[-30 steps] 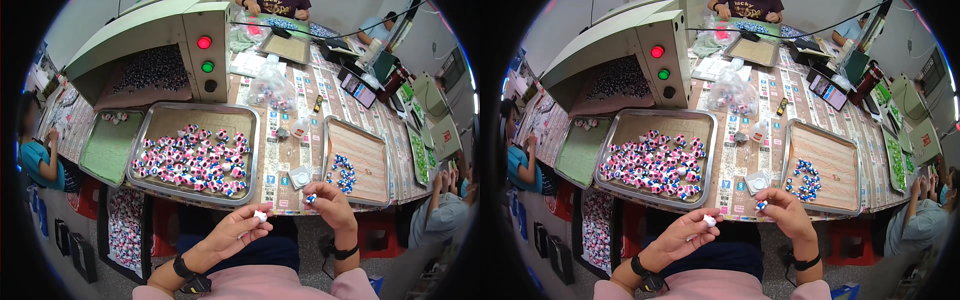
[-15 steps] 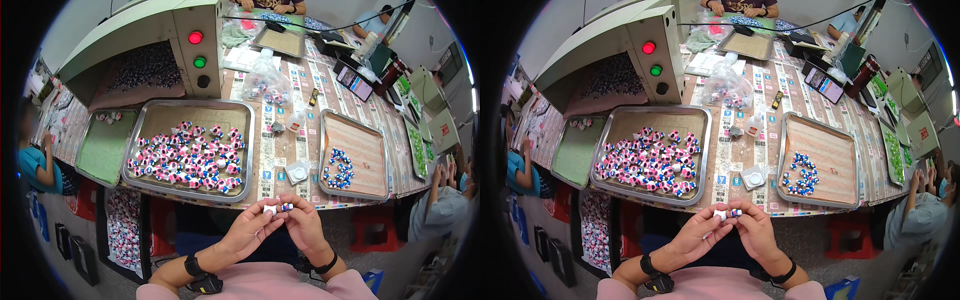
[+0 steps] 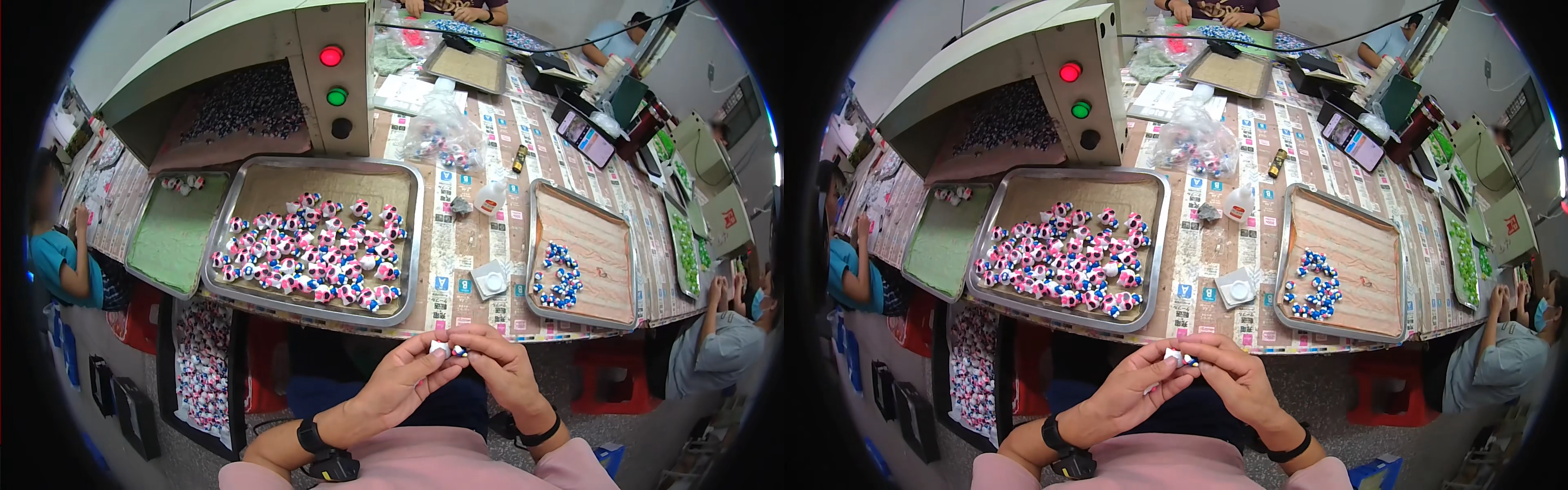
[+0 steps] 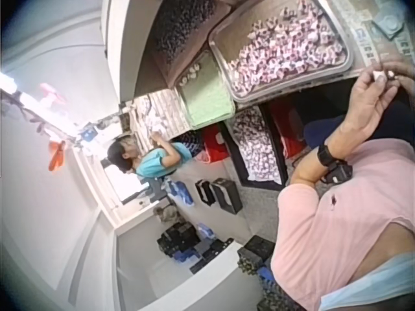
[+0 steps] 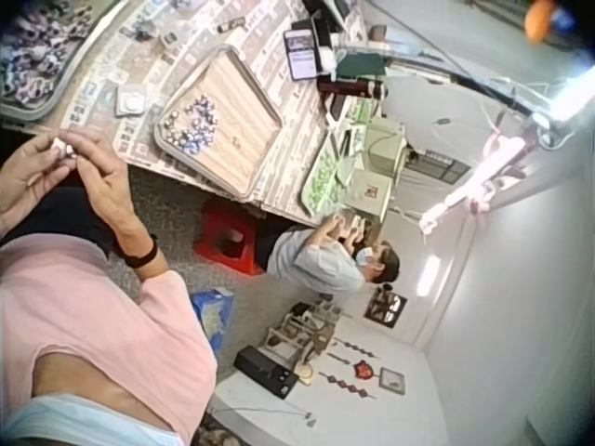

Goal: The person assembles small, colorful, spherical candy pieces by hand. They pick up a white base and a colored top, press them together, and place the finished unit into a metal tray. The process is repetitive and performed one at a time.

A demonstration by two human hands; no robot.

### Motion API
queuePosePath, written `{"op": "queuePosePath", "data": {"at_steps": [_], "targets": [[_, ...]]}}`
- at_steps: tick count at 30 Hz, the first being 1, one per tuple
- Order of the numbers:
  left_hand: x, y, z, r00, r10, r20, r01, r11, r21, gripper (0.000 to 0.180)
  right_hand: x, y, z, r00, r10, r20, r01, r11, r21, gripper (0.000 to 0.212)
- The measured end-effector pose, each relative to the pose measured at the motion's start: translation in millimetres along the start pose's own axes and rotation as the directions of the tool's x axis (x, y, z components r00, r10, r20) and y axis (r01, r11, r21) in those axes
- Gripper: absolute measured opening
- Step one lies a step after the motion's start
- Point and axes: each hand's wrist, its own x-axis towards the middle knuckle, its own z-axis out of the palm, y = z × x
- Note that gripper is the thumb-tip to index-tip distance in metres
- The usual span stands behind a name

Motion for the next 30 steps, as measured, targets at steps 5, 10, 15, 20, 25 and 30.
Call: {"op": "queuePosePath", "data": {"at_steps": [5,10,15,20,25,30], "targets": [[-0.8,-2.3,1.0,1.000,0.012,-0.013,-0.012,1.000,0.009,0.031,1.7,-0.7,-1.7,0.990,-0.114,0.078,0.120,0.990,-0.079,0.032],[-0.8,-0.1,2.5,1.000,0.014,0.017,-0.014,1.000,-0.006,0.031,-1.3,-6.5,-7.1,0.974,-0.220,-0.060,0.186,0.918,-0.351,0.028],[0.2,4.4,-4.2,0.996,-0.077,0.045,0.082,0.990,-0.115,0.030,-0.5,-9.0,-27.8,0.933,-0.114,-0.340,0.090,0.992,-0.085,0.017],[0.9,-0.7,-16.6,0.992,-0.061,0.111,0.079,0.983,-0.168,0.028,5.9,-11.2,-51.1,0.919,-0.096,-0.381,0.048,0.990,-0.133,0.020],[-3.3,3.2,-3.1,0.996,-0.074,0.052,0.076,0.996,-0.046,0.027,20.2,-12.6,-66.9,0.897,-0.223,-0.382,0.037,0.899,-0.436,0.019],[-6.0,4.6,1.2,0.995,-0.066,0.073,0.065,0.998,0.009,0.033,38.4,-12.2,-63.2,0.895,-0.351,-0.274,0.032,0.665,-0.746,0.019]]}}
